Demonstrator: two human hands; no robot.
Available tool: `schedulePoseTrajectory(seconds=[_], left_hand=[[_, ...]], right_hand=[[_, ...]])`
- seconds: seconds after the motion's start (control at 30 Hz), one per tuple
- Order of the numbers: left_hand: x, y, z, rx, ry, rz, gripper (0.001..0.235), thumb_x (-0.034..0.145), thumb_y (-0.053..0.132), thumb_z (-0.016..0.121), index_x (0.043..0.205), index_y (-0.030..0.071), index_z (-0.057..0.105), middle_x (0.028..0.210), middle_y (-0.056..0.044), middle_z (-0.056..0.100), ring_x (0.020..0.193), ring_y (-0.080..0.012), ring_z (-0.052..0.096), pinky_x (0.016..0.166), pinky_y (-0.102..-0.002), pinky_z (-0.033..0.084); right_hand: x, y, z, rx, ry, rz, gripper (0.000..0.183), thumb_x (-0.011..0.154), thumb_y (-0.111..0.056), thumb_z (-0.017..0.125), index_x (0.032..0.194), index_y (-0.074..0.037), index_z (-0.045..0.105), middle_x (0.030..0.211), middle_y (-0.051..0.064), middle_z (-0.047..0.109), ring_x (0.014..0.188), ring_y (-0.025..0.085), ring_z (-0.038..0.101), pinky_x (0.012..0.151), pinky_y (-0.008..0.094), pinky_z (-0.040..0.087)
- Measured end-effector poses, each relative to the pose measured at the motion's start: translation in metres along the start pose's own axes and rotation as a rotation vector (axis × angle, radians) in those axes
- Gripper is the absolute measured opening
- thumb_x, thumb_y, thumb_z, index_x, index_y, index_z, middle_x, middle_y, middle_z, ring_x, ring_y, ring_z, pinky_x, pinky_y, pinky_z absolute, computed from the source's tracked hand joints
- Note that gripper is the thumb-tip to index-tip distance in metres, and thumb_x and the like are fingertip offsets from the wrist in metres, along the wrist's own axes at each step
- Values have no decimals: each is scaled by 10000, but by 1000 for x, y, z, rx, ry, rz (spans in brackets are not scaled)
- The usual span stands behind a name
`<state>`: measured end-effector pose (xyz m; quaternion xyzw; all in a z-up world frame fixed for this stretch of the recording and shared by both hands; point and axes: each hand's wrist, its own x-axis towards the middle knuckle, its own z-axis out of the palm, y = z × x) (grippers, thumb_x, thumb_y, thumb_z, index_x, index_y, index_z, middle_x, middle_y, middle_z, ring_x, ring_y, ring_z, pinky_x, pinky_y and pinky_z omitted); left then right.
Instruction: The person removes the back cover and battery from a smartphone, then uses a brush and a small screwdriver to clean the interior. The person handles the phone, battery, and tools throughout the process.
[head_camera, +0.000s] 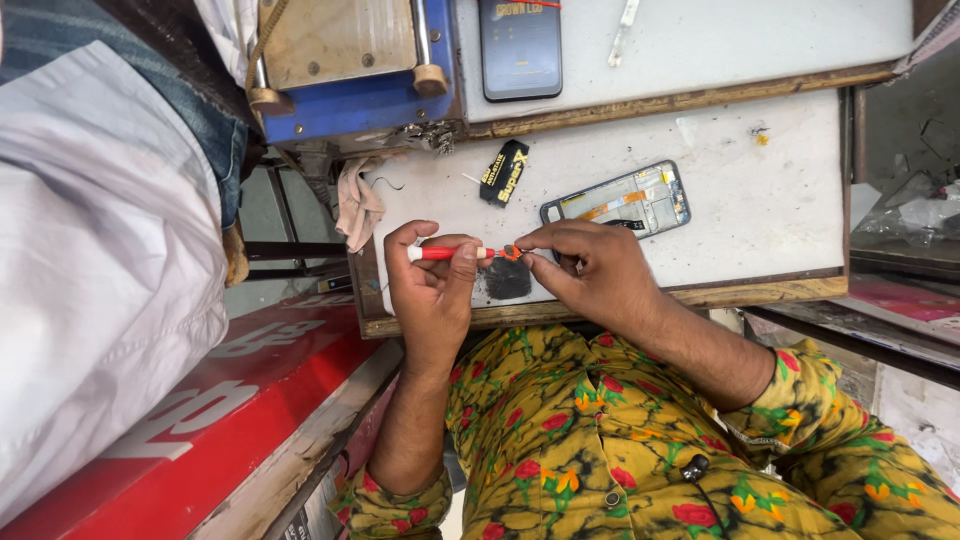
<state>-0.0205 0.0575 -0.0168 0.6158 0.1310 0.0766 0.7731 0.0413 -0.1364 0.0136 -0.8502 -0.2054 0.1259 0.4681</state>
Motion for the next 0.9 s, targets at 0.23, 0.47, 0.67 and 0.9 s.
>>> schedulePoseTrajectory(seconds=[0.23,0.47,0.67,0.9], left_hand=[[0,-1,3,8,2,13,360,1034,28,644,1274,15,376,1027,-199,735,889,-198,746,835,-299,617],[-4,1,3,73,-12,47,348,1032,21,660,1249,12,388,1007,-179,729,893,-183,742,827,-295,624],[-3,-3,1,37,-14,7,357,1025,34,662,1248,18,384,964,-156,727,871,-168,731,799,-285,606],[-5,-6,-1,-11,0,-31,357,1029,57,661,1257,17,389,945,-161,727,840,-163,722,803,-286,597]], right_hand=[[-6,8,8,143,97,33,155,895,-124,792,1043,-78,791,943,45,799,593,40,629,533,215,511],[-5,14,4,124,21,36,144,888,-144,799,1013,-73,798,807,36,767,577,44,612,527,223,493],[-7,24,4,142,-77,161,168,913,-210,785,1000,-68,804,698,51,732,553,59,559,513,247,455],[-13,28,1,376,-104,60,174,1044,-200,685,1118,-72,777,906,3,783,796,2,677,686,205,547]])
